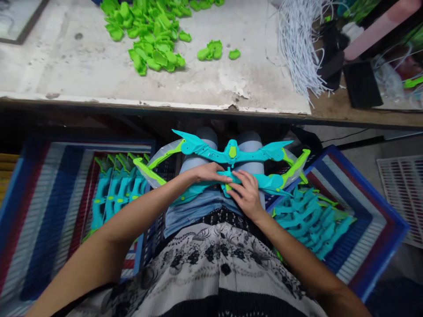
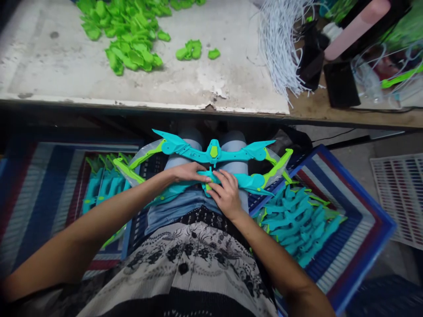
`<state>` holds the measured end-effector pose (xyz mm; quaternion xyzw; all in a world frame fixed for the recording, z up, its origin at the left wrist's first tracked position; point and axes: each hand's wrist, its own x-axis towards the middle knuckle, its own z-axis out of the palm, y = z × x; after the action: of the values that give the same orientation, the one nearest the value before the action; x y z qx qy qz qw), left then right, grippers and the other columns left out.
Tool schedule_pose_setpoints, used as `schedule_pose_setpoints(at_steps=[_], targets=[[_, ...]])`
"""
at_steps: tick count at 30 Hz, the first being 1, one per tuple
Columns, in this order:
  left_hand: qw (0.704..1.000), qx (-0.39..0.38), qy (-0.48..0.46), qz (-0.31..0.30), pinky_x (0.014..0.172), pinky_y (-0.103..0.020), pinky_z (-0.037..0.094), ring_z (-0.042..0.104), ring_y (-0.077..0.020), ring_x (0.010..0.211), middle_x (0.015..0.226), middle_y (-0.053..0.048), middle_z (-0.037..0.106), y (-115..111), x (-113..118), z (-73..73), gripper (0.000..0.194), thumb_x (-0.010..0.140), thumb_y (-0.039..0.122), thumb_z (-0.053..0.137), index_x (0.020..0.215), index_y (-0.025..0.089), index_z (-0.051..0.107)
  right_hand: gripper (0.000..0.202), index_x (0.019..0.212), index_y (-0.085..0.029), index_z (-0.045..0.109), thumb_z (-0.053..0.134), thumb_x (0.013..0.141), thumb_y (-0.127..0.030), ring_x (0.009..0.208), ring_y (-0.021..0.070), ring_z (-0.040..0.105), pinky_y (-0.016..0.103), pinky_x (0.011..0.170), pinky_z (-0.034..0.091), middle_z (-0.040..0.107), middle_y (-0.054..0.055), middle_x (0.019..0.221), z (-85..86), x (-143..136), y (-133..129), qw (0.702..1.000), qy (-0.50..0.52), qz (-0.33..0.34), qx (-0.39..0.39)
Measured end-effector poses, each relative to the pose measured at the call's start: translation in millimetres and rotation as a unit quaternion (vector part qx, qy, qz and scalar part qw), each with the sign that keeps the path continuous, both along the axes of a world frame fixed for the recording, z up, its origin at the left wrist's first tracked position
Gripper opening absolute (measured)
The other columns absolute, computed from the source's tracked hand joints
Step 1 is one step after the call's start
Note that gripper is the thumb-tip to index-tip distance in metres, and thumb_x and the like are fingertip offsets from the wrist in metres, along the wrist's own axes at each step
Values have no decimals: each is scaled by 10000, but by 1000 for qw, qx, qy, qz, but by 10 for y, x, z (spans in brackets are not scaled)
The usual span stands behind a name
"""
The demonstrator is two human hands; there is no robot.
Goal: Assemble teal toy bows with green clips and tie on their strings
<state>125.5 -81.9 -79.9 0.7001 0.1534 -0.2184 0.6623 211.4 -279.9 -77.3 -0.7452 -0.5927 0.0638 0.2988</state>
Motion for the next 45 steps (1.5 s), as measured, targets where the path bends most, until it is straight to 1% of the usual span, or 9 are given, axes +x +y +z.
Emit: schedule_pose_setpoints(at_steps=[5, 8, 18, 27, 30, 34, 38, 41, 45], targets=[[999, 44, -10, -3, 538, -236, 300, 451, -117, 598, 638, 10, 537, -31, 9, -47, 503, 624, 624, 676, 707, 134, 595, 600, 1294, -210, 485, 651, 780, -471, 1146, 277, 518, 478, 993, 331, 597, 106, 1227, -19, 30, 68, 989, 64, -81, -104], [999, 48, -15, 5, 538, -233, 296, 436, -114, 606, 648, 13, 524, -45, 19, -68, 480, 629, 602, 678, 702, 136, 585, 607, 1309, -226, 480, 654, 773, -451, 1125, 291, 512, 479, 951, 338, 600, 95, 1217, 17, 87, 121, 982, 53, -56, -174], [998, 53, -14, -30, 590, -236, 354, 473, -131, 666, 719, 16, 534, -108, 38, 20, 439, 641, 548, 656, 798, 149, 561, 639, 1284, -196, 508, 655, 759, -530, 1087, 304, 526, 452, 910, 329, 614, 117, 1182, 56, 221, 135, 966, 31, 14, -257], [991, 128, -6, -48, 545, -244, 370, 523, -145, 574, 645, 20, 547, -118, 46, 14, 427, 651, 527, 664, 811, 141, 577, 686, 1303, -120, 475, 558, 807, -588, 957, 295, 528, 405, 796, 344, 614, 139, 1035, -3, 143, 77, 973, -97, 36, -205], [985, 163, -21, -58, 562, -252, 402, 565, -168, 612, 695, 0, 578, -185, -33, 123, 455, 708, 548, 632, 892, 133, 597, 717, 1291, -120, 489, 542, 788, -629, 937, 294, 536, 406, 782, 370, 619, 139, 1014, 34, 171, 34, 974, -107, 47, -195], [936, 328, -98, -88, 726, -295, 459, 609, -234, 870, 976, -79, 628, -419, -261, 422, 460, 819, 503, 557, 1136, 170, 588, 568, 1230, -131, 545, 581, 821, -522, 904, 264, 558, 385, 775, 427, 638, 113, 958, 288, 217, -44, 974, -71, 95, -194], [831, 530, -156, -65, 827, -374, 476, 592, -244, 960, 1184, -120, 555, -593, -494, 473, 449, 905, 266, 447, 1353, 299, 459, 406, 1196, -181, 587, 568, 865, -415, 936, 239, 559, 378, 802, 459, 653, 94, 1005, 587, 339, -27, 983, -35, 125, -126], [786, 587, -188, -54, 906, -434, 456, 548, -273, 1083, 1327, -113, 475, -592, -586, 282, 544, 876, 154, 471, 1355, 409, 436, 289, 1068, -211, 663, 494, 910, -383, 914, 218, 589, 364, 810, 475, 683, 74, 984, 729, 708, 138, 997, -18, 63, -44], [780, 581, -221, -67, 1022, -508, 368, 323, -357, 1336, 1504, -115, 275, -541, -601, 113, 571, 834, 312, 597, 1372, 388, 421, 308, 980, -162, 700, 430, 905, -289, 909, 266, 599, 400, 816, 464, 692, 124, 955, 909, 1642, 532, 973, -111, -202, -20]])
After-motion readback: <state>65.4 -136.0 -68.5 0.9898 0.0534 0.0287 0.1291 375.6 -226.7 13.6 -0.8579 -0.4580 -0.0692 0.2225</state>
